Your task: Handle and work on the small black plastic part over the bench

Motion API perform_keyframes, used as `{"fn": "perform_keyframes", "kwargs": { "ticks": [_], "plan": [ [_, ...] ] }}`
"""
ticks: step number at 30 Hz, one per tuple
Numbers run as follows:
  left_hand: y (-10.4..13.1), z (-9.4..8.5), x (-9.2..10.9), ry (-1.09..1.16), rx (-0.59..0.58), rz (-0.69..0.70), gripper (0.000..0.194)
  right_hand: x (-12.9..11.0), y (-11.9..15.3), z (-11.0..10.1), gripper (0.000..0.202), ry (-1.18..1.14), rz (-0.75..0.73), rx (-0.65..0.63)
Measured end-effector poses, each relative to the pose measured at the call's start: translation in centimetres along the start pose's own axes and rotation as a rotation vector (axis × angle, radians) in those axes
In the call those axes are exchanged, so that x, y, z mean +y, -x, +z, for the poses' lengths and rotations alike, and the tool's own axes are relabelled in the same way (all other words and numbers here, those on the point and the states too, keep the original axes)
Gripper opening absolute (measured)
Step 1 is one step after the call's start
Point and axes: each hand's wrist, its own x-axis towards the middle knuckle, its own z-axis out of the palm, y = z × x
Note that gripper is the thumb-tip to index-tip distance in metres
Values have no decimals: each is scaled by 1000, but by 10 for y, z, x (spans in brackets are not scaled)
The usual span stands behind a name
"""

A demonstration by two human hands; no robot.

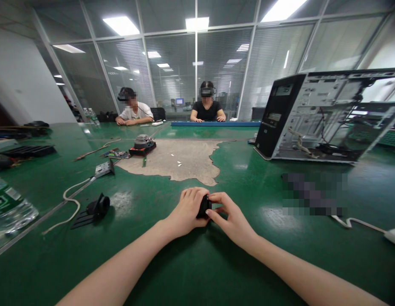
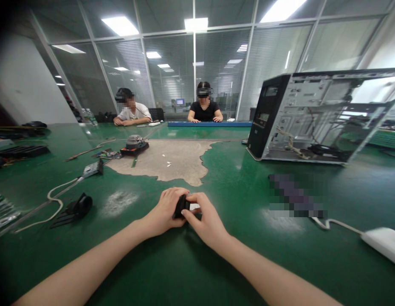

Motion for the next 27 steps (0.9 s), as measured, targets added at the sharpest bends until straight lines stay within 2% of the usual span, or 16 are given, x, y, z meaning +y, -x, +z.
{"fn": "perform_keyframes", "kwargs": {
  "ticks": [3,7,10,14,19,23,27],
  "plan": [
    [0,1,0,0,2,-6,59,1,-2,0,24,-33,62,9],
    [0,2,0,4,7,-7,59,2,-3,0,27,-82,172,-45],
    [0,0,1,4,1,-4,60,1,-1,0,24,-49,118,-63],
    [0,-2,2,14,-3,0,60,1,1,0,19,28,-34,1],
    [0,-1,2,10,-3,-8,60,2,0,1,26,-7,33,17],
    [0,0,2,5,3,-9,59,0,-1,1,25,-24,126,-57],
    [0,-2,3,11,-2,-4,60,-2,1,0,21,45,4,-38]
  ]
}}
